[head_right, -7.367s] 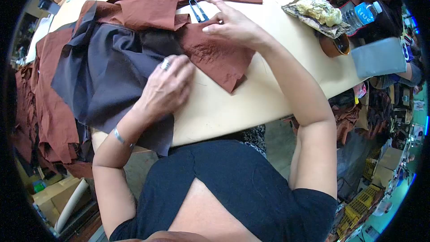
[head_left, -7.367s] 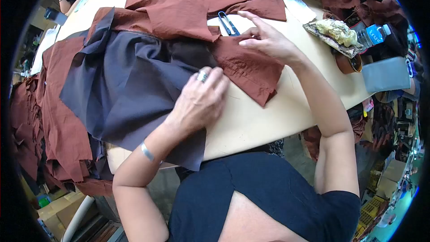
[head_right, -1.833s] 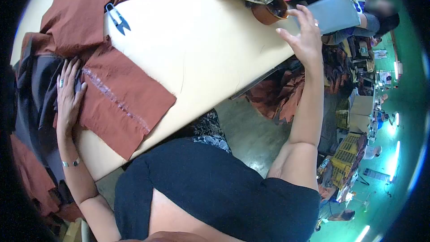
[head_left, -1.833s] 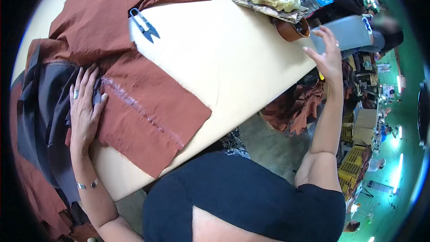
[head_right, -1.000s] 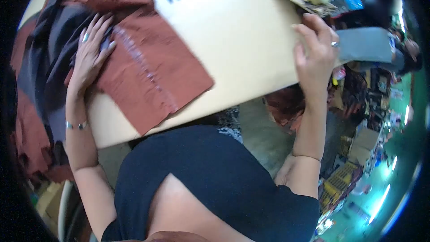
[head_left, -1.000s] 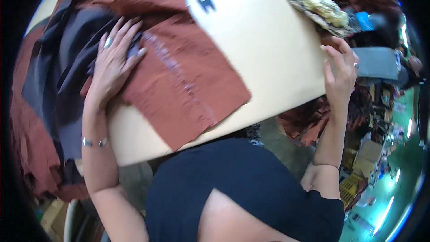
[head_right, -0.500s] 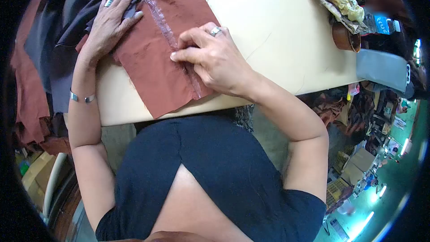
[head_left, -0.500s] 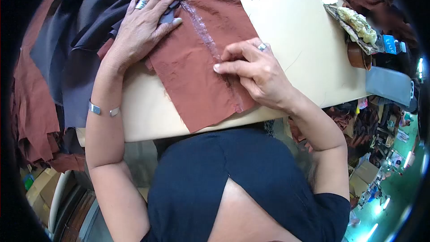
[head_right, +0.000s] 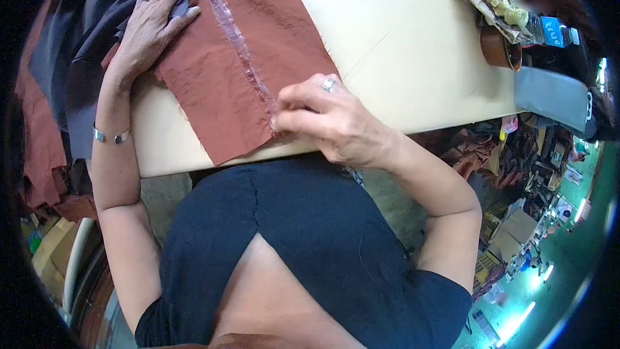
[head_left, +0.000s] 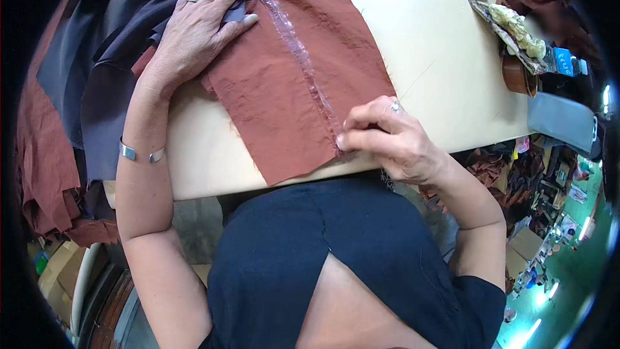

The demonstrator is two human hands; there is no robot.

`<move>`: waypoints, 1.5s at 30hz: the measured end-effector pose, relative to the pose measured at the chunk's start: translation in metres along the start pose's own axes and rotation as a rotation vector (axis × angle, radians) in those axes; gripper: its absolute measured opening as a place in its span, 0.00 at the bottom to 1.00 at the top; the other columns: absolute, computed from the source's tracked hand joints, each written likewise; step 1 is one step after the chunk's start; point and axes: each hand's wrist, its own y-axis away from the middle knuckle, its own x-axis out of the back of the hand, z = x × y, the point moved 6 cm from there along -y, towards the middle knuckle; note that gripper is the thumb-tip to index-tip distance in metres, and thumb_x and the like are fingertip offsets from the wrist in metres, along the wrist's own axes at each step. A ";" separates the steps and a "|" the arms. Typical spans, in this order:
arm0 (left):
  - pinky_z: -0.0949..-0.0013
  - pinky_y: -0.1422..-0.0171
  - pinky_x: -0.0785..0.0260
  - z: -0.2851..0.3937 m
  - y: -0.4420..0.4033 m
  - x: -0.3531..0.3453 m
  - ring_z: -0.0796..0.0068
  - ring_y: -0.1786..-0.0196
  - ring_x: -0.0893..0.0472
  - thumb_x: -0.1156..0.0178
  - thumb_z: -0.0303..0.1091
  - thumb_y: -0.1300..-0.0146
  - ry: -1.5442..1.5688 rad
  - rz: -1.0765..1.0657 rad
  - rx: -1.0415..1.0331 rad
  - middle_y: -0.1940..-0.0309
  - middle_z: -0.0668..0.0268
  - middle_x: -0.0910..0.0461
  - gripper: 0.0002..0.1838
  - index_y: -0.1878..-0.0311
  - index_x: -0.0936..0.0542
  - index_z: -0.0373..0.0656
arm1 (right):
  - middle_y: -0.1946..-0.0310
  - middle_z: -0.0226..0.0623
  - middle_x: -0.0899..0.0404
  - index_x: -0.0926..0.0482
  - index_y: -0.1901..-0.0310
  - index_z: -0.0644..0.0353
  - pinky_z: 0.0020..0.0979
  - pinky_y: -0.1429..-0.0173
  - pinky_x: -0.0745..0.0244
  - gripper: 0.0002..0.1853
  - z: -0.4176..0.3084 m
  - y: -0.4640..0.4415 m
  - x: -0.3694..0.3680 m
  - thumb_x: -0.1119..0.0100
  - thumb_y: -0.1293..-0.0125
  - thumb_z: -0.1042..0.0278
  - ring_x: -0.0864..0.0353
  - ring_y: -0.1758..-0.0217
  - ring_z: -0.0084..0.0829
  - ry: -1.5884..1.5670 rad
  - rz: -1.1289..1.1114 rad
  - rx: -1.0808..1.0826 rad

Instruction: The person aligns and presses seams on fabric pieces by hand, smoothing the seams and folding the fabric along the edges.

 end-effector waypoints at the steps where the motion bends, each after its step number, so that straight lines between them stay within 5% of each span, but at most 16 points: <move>1: 0.53 0.29 0.52 -0.004 0.002 -0.009 0.58 0.31 0.41 0.49 0.47 0.36 -0.022 0.022 -0.004 0.37 0.56 0.35 0.26 0.38 0.33 0.45 | 0.60 0.36 0.26 0.19 0.60 0.59 0.33 0.58 0.34 0.15 0.001 -0.001 -0.001 0.45 0.51 0.80 0.28 0.66 0.35 -0.001 0.009 -0.051; 3: 0.48 0.25 0.60 -0.019 0.006 -0.026 0.67 0.27 0.47 0.52 0.52 0.34 -0.068 0.066 -0.026 0.31 0.67 0.40 0.29 0.32 0.37 0.55 | 0.59 0.37 0.26 0.19 0.61 0.61 0.35 0.56 0.32 0.13 -0.004 0.001 -0.004 0.46 0.50 0.80 0.26 0.63 0.36 0.055 0.036 -0.020; 7: 0.53 0.25 0.62 -0.019 0.004 -0.020 0.64 0.26 0.48 0.51 0.51 0.35 0.000 0.001 -0.016 0.31 0.65 0.41 0.30 0.32 0.37 0.51 | 0.58 0.37 0.26 0.18 0.61 0.58 0.36 0.49 0.31 0.14 -0.006 0.008 0.007 0.45 0.51 0.80 0.24 0.56 0.37 -0.098 -0.067 0.015; 10: 0.53 0.24 0.64 -0.018 -0.001 -0.019 0.62 0.26 0.48 0.50 0.49 0.37 0.008 -0.099 0.058 0.31 0.64 0.40 0.31 0.32 0.37 0.50 | 0.56 0.36 0.26 0.21 0.58 0.58 0.36 0.43 0.32 0.16 0.017 0.033 0.075 0.47 0.49 0.82 0.25 0.50 0.36 0.014 0.198 -0.246; 12: 0.54 0.24 0.64 -0.015 0.002 -0.016 0.61 0.26 0.48 0.49 0.49 0.38 0.018 -0.107 0.053 0.31 0.64 0.40 0.31 0.33 0.36 0.48 | 0.55 0.36 0.25 0.21 0.57 0.59 0.34 0.39 0.33 0.16 0.040 0.076 0.138 0.45 0.49 0.83 0.26 0.47 0.36 0.160 0.600 -0.502; 14: 0.55 0.24 0.64 -0.011 0.003 -0.012 0.61 0.26 0.48 0.49 0.49 0.39 0.036 -0.114 0.051 0.32 0.63 0.39 0.32 0.33 0.36 0.47 | 0.53 0.36 0.26 0.22 0.55 0.60 0.35 0.39 0.33 0.18 0.055 0.114 0.193 0.38 0.50 0.79 0.27 0.46 0.37 0.423 0.714 -0.761; 16: 0.55 0.24 0.64 -0.011 0.005 -0.011 0.61 0.26 0.48 0.49 0.49 0.39 0.038 -0.116 0.043 0.32 0.63 0.39 0.32 0.34 0.35 0.46 | 0.45 0.39 0.28 0.22 0.52 0.60 0.38 0.37 0.34 0.22 0.086 0.159 0.226 0.34 0.52 0.70 0.29 0.43 0.42 0.755 0.530 -0.834; 22: 0.56 0.24 0.64 -0.013 0.004 -0.012 0.62 0.26 0.47 0.49 0.50 0.39 0.065 -0.115 0.036 0.32 0.63 0.39 0.32 0.34 0.35 0.45 | 0.30 0.44 0.47 0.23 0.46 0.56 0.43 0.33 0.39 0.37 0.167 0.199 0.245 0.31 0.61 0.49 0.41 0.31 0.46 0.875 -0.011 -1.291; 26: 0.57 0.24 0.63 -0.011 0.003 -0.010 0.62 0.26 0.48 0.50 0.46 0.37 0.081 -0.117 0.042 0.32 0.63 0.39 0.29 0.34 0.35 0.45 | 0.29 0.44 0.49 0.24 0.46 0.59 0.42 0.33 0.40 0.38 0.184 0.200 0.246 0.30 0.63 0.51 0.42 0.31 0.47 0.890 -0.172 -1.358; 29: 0.58 0.24 0.63 -0.012 0.003 -0.009 0.62 0.26 0.47 0.52 0.40 0.35 0.137 -0.111 0.054 0.32 0.62 0.38 0.26 0.35 0.34 0.44 | 0.30 0.43 0.47 0.24 0.48 0.61 0.43 0.34 0.39 0.35 0.167 0.205 0.259 0.30 0.62 0.56 0.40 0.32 0.47 0.616 0.249 -1.009; 32: 0.59 0.24 0.62 -0.017 0.004 -0.009 0.62 0.27 0.45 0.55 0.36 0.33 0.241 -0.079 0.077 0.33 0.62 0.36 0.23 0.36 0.32 0.43 | 0.31 0.48 0.45 0.29 0.48 0.61 0.38 0.29 0.46 0.33 0.136 0.203 0.257 0.32 0.60 0.62 0.50 0.27 0.46 0.630 0.271 -1.051; 35: 0.60 0.24 0.59 -0.021 0.004 -0.010 0.61 0.28 0.43 0.56 0.34 0.32 0.302 -0.033 0.091 0.35 0.61 0.34 0.20 0.39 0.29 0.42 | 0.33 0.40 0.40 0.27 0.53 0.56 0.43 0.35 0.38 0.27 0.102 0.185 0.236 0.34 0.60 0.66 0.34 0.36 0.47 0.910 0.154 -1.007; 37: 0.61 0.26 0.55 -0.020 0.002 -0.006 0.59 0.29 0.41 0.54 0.31 0.33 0.336 0.005 0.071 0.36 0.60 0.33 0.19 0.41 0.28 0.40 | 0.38 0.39 0.34 0.23 0.60 0.54 0.43 0.40 0.33 0.19 0.082 0.157 0.220 0.35 0.59 0.65 0.33 0.38 0.46 1.049 0.099 -0.938; 42: 0.61 0.26 0.53 -0.026 0.006 -0.007 0.60 0.31 0.37 0.53 0.32 0.33 0.387 0.073 0.114 0.38 0.58 0.31 0.18 0.42 0.27 0.41 | 0.49 0.39 0.24 0.19 0.59 0.60 0.36 0.42 0.32 0.13 0.039 0.025 0.159 0.42 0.49 0.80 0.26 0.45 0.39 0.497 0.413 -0.484; 45: 0.62 0.26 0.52 -0.026 0.005 -0.004 0.61 0.31 0.38 0.52 0.33 0.33 0.438 0.036 0.163 0.38 0.59 0.31 0.18 0.42 0.26 0.42 | 0.59 0.37 0.21 0.19 0.61 0.58 0.34 0.46 0.29 0.12 0.032 -0.060 0.093 0.42 0.47 0.81 0.22 0.52 0.35 0.203 0.263 -0.184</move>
